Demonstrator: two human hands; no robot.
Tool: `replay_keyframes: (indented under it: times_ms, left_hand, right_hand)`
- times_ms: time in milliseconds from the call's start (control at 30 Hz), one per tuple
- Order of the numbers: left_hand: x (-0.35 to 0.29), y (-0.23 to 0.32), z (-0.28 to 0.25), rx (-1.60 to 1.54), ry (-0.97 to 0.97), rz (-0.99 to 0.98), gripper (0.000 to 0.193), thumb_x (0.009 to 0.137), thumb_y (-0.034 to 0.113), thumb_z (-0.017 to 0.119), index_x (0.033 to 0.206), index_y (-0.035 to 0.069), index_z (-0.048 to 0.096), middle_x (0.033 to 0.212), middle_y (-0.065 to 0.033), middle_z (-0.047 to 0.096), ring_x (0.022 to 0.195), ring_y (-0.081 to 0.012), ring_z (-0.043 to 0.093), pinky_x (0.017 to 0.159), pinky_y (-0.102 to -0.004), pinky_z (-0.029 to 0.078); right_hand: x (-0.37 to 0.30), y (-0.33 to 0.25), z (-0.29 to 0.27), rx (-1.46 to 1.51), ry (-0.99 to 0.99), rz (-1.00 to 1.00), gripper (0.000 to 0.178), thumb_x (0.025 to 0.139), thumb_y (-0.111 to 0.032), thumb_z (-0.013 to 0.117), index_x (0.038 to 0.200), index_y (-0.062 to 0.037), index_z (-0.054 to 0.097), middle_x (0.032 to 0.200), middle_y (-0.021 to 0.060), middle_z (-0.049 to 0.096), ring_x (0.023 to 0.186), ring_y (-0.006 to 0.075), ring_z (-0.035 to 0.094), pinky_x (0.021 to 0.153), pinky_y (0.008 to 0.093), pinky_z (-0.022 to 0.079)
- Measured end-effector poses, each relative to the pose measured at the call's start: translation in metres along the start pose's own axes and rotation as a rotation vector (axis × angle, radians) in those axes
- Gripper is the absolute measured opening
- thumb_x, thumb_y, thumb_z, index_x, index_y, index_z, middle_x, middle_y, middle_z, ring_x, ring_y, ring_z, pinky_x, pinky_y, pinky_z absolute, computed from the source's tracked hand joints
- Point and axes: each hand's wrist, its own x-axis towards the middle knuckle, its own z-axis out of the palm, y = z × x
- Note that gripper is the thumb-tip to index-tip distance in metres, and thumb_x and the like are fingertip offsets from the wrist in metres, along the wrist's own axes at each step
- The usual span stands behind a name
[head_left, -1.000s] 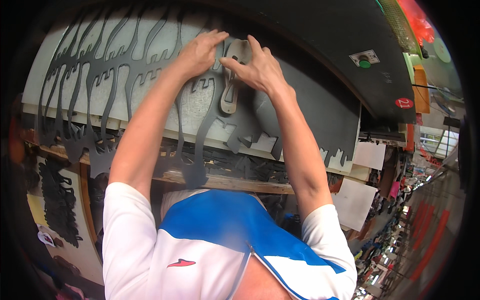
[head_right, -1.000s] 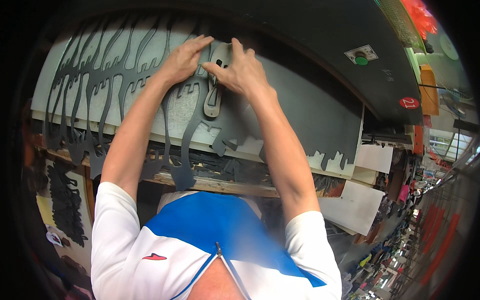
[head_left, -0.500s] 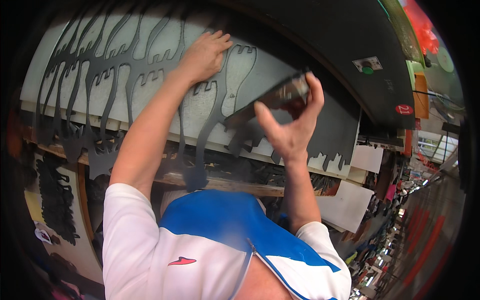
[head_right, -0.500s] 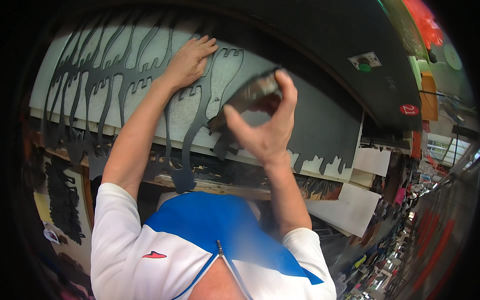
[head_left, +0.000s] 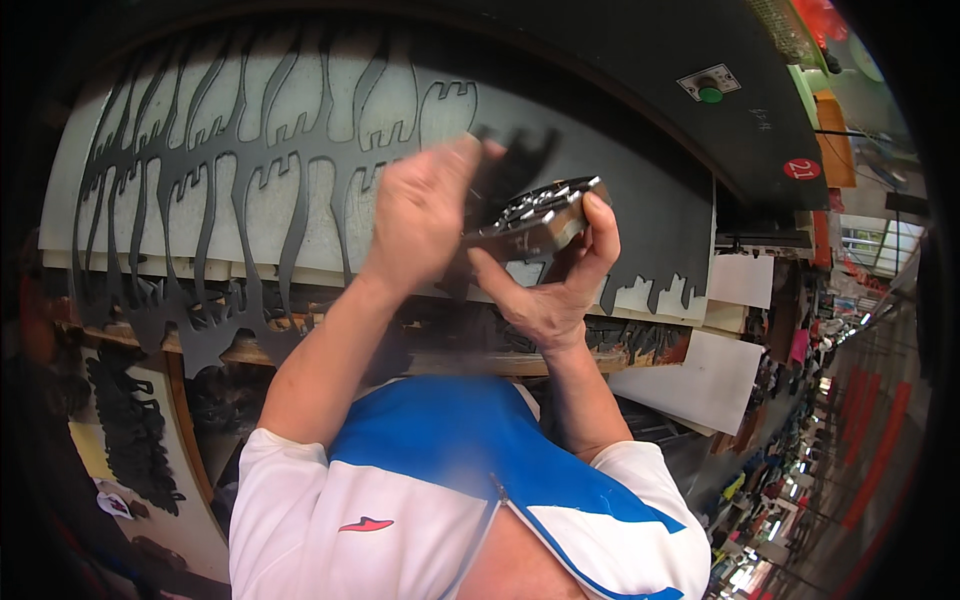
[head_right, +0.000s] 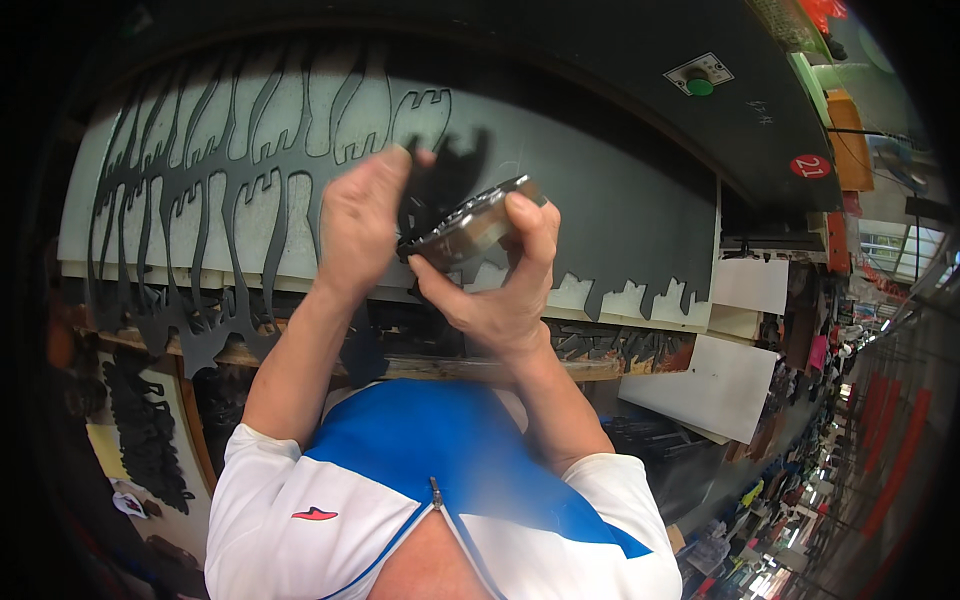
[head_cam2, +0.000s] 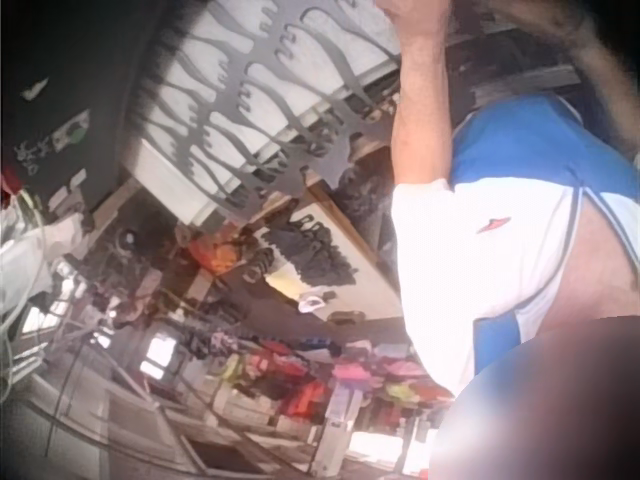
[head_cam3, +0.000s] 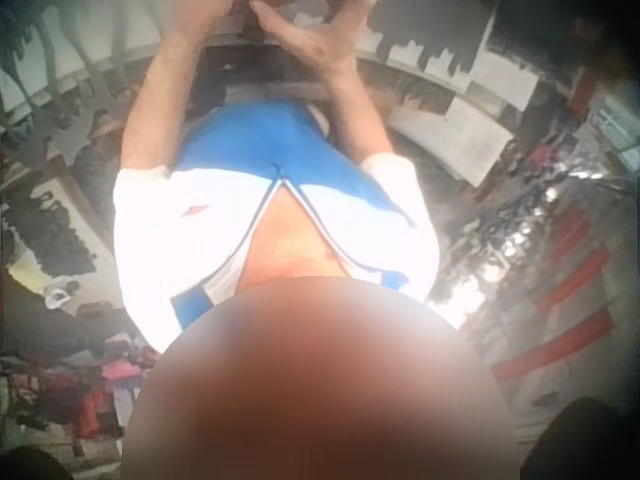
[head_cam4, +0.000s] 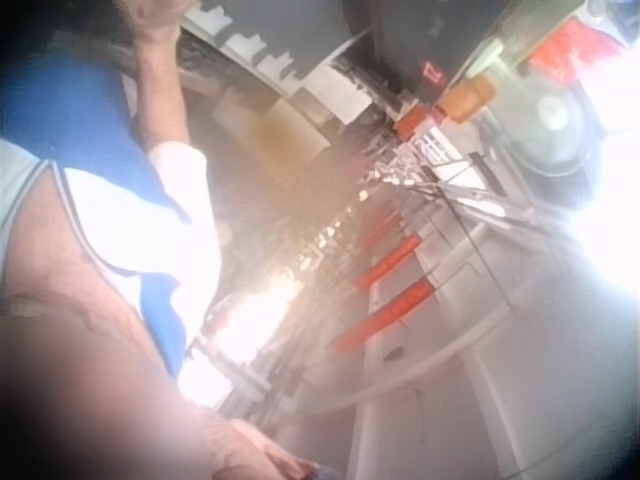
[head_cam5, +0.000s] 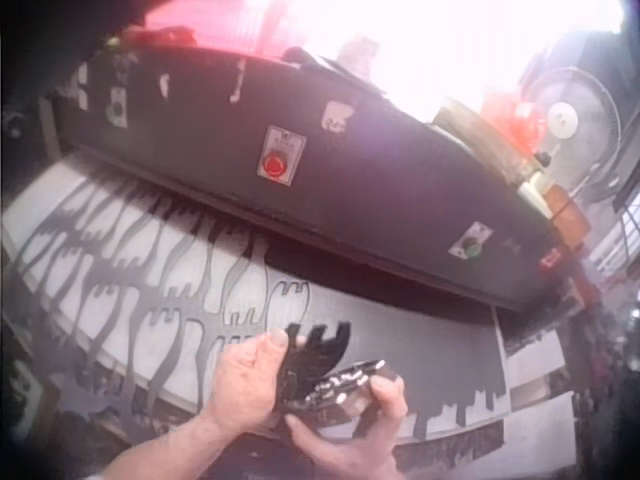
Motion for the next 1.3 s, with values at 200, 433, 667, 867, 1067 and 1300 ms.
replay_keyframes:
  times_ms: [200, 433, 667, 867, 1067, 1300]
  left_hand:
    - [0.071, 0.002, -0.114, 0.028, 0.461, -0.168, 0.047, 0.114, 0.035, 0.056, 0.131, -0.006, 0.070, 0.108, -0.0155, 0.080, 0.097, -0.0230, 0.077, 0.087, -0.0326, 0.060]
    - [0.025, -0.044, -0.102, 0.743, 0.181, 0.195, 0.048, 0.105, 0.026, 0.064, 0.144, -0.002, 0.063, 0.129, -0.0249, 0.073, 0.115, -0.0377, 0.072, 0.102, -0.0447, 0.056]
    - [-0.095, -0.029, 0.002, 0.782, -0.557, 0.386, 0.030, 0.092, 0.012, 0.078, 0.116, -0.005, 0.073, 0.133, -0.0275, 0.068, 0.136, -0.0403, 0.061, 0.118, -0.0531, 0.047]
    - [-0.086, -0.028, -0.036, 0.557, -0.014, 0.276, 0.022, 0.094, -0.005, 0.068, 0.115, -0.007, 0.073, 0.119, -0.0224, 0.076, 0.115, -0.0374, 0.074, 0.100, -0.0449, 0.058]
    - [-0.064, -0.044, -0.029, 0.857, -0.184, 0.410, 0.079, 0.087, -0.004, 0.076, 0.160, -0.004, 0.045, 0.150, -0.0278, 0.062, 0.154, -0.0555, 0.038, 0.124, -0.0649, 0.033]
    - [-0.064, -0.051, -0.025, 0.837, -0.184, 0.446, 0.083, 0.084, 0.001, 0.084, 0.159, -0.001, 0.048, 0.149, -0.0252, 0.064, 0.150, -0.0578, 0.041, 0.122, -0.0687, 0.033]
  right_hand:
    - [0.001, -0.007, -0.043, 0.116, -0.030, -0.058, 0.123, 0.068, -0.010, 0.097, 0.162, -0.0266, 0.020, 0.147, 0.0297, 0.045, 0.125, 0.0379, 0.063, 0.096, 0.0512, 0.068]
    - [0.074, -0.002, -0.074, -0.071, -0.249, -0.219, 0.128, 0.073, 0.002, 0.090, 0.169, -0.0206, 0.009, 0.151, 0.0307, 0.049, 0.127, 0.0430, 0.067, 0.099, 0.0522, 0.065]
    - [0.095, 0.034, -0.045, -0.354, -0.562, -0.582, 0.050, 0.086, -0.004, 0.073, 0.131, -0.0257, 0.069, 0.132, 0.0074, 0.068, 0.122, 0.0326, 0.068, 0.104, 0.0455, 0.060]
    - [0.077, 0.079, -0.028, -0.445, -0.982, -0.736, 0.052, 0.093, -0.010, 0.063, 0.141, -0.0298, 0.057, 0.147, 0.0027, 0.057, 0.140, 0.0339, 0.055, 0.120, 0.0492, 0.049]
    - [0.006, 0.067, -0.028, -0.105, -0.194, 0.531, 0.058, 0.098, -0.010, 0.066, 0.154, -0.0054, 0.053, 0.149, 0.0215, 0.059, 0.142, 0.0379, 0.056, 0.120, 0.0471, 0.046]
    - [-0.023, 0.069, -0.005, -0.130, -0.368, 0.162, 0.088, 0.087, -0.031, 0.088, 0.160, 0.0003, 0.048, 0.157, 0.0223, 0.058, 0.148, 0.0405, 0.052, 0.127, 0.0535, 0.035]
